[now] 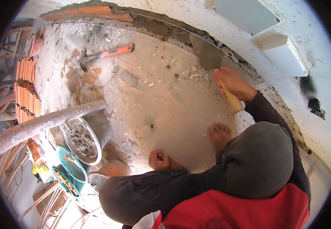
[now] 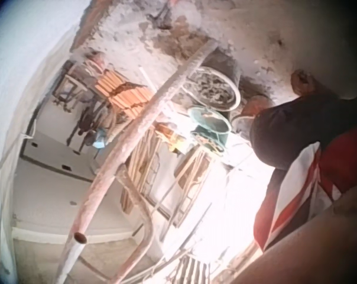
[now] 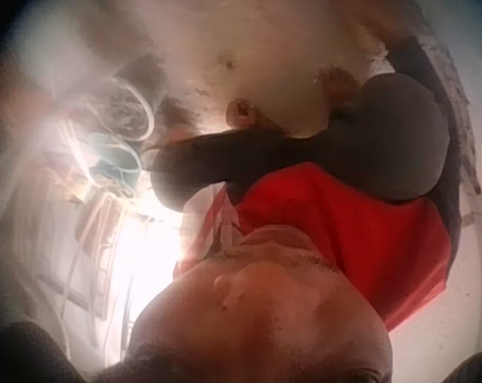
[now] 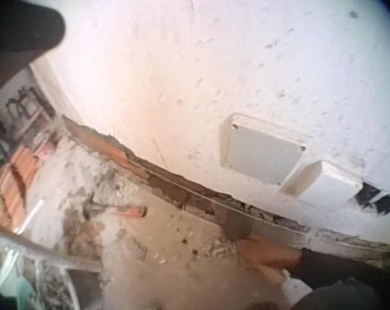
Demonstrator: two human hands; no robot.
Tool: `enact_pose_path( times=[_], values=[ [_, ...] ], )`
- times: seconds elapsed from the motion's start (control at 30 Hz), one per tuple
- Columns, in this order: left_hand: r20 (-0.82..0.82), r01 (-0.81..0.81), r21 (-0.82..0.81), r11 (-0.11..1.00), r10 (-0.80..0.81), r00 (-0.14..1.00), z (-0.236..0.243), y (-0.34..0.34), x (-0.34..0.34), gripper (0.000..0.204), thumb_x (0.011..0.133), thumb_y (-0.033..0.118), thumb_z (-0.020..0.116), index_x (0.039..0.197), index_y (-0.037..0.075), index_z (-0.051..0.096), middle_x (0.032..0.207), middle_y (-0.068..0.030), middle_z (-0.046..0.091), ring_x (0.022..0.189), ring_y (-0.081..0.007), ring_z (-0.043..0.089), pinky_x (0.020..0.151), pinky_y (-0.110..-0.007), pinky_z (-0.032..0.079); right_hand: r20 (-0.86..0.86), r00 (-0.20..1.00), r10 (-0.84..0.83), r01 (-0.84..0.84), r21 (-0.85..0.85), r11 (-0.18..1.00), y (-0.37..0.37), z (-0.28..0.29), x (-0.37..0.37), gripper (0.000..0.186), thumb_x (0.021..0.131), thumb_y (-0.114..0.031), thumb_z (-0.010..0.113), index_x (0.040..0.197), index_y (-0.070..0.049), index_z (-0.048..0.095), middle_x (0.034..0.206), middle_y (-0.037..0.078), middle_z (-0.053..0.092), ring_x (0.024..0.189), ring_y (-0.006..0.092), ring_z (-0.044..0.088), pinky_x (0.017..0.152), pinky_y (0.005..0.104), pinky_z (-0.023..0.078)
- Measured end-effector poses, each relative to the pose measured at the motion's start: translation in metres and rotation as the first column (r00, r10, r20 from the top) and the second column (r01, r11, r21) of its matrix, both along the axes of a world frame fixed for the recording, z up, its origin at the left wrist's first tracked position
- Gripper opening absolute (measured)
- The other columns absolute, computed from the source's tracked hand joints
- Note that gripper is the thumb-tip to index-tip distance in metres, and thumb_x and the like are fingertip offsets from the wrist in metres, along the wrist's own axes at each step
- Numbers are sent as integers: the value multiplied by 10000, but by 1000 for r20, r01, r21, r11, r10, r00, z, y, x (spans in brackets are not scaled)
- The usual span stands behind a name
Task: The person applies mortar to small clay bricks using a trowel and places them into a gap at the base of a wall, occasionally tapping them with a hammer or adjusting them by hand.
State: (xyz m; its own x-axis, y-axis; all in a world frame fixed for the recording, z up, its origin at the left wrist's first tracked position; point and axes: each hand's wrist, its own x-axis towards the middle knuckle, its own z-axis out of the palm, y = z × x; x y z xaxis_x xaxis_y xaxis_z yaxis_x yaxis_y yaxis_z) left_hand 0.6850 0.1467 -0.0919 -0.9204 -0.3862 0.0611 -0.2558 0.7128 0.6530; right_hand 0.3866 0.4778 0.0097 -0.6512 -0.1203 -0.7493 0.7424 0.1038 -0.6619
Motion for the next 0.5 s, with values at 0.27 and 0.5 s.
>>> enact_pose_path(
  times=[0.27,0.5],
  values=[
    [-5,-3,7,1000,3,1000,3,1,-2,263,534,121,688,784,78,619,608,-51,485,524,-220,485,489,-349,400,3,1000,19,-19,60,998,6,23,26,263,993,-314,456,915,-69,511,681,2,504,464,97,479,410,271,425],
    [36,-23,32,999,22,999,4,2,-4,276,533,112,697,795,87,613,629,-55,492,554,-229,498,519,-361,405,29,999,20,-23,112,993,33,2,29,270,993,-317,448,917,-67,518,664,1,502,454,94,481,393,254,410]
  ],
)
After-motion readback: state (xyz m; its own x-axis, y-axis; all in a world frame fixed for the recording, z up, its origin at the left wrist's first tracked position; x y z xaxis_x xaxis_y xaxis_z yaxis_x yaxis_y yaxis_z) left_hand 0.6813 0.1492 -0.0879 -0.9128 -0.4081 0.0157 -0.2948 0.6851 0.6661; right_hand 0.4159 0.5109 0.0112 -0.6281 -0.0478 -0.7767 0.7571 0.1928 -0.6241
